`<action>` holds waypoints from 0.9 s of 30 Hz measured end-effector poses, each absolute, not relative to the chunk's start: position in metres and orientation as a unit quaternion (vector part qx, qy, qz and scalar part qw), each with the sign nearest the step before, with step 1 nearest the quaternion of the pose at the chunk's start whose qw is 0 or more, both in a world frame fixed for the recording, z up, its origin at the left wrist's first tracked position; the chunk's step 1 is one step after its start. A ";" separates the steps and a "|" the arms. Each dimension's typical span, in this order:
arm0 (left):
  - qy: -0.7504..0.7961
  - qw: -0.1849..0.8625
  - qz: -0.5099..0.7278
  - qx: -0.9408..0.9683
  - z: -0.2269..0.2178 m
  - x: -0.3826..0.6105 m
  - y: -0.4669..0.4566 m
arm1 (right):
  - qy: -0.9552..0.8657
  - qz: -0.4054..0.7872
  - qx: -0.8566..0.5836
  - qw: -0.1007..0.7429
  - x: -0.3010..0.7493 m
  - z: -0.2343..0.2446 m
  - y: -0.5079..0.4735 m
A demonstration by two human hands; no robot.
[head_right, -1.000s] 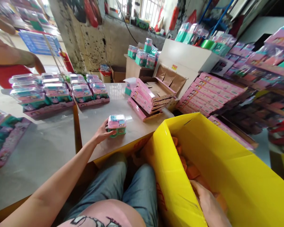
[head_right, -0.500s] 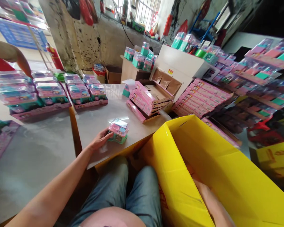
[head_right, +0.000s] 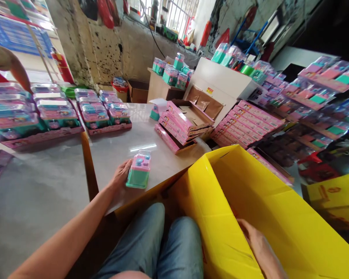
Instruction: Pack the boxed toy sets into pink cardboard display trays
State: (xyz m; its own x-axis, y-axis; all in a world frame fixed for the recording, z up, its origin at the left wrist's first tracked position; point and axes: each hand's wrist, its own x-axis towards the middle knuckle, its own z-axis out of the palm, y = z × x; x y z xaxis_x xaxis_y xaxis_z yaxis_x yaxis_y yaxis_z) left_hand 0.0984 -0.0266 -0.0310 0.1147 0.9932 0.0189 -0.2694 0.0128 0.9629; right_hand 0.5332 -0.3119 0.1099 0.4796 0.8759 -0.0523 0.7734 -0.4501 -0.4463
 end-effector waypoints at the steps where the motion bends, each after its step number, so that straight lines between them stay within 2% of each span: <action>1: 0.403 0.586 0.536 0.455 -0.032 0.100 -0.026 | -0.497 0.159 -0.834 0.177 0.542 0.106 -0.312; 5: 0.421 0.564 0.532 0.470 -0.036 0.104 -0.025 | -0.505 0.188 -0.827 0.158 0.558 0.098 -0.311; 10: 0.414 0.554 0.525 0.496 -0.039 0.101 -0.025 | -0.514 0.114 -0.826 0.200 0.533 0.100 -0.307; 17: 0.395 0.595 0.510 0.480 -0.033 0.100 -0.028 | -0.529 0.108 -0.821 0.188 0.547 0.110 -0.306; 21: 0.400 0.601 0.496 0.482 -0.025 0.096 -0.031 | -0.436 -0.019 -0.847 0.305 0.522 0.130 -0.320; 23: 0.406 0.592 0.495 0.489 -0.020 0.095 -0.038 | -0.416 -0.047 -0.832 0.364 0.484 0.132 -0.324; 25: 0.417 0.573 0.505 0.493 -0.013 0.099 -0.052 | -0.445 -0.013 -0.787 0.426 0.434 0.123 -0.321; 27: 0.432 0.526 0.524 0.512 -0.004 0.111 -0.076 | -0.495 0.094 -0.712 0.488 0.380 0.104 -0.309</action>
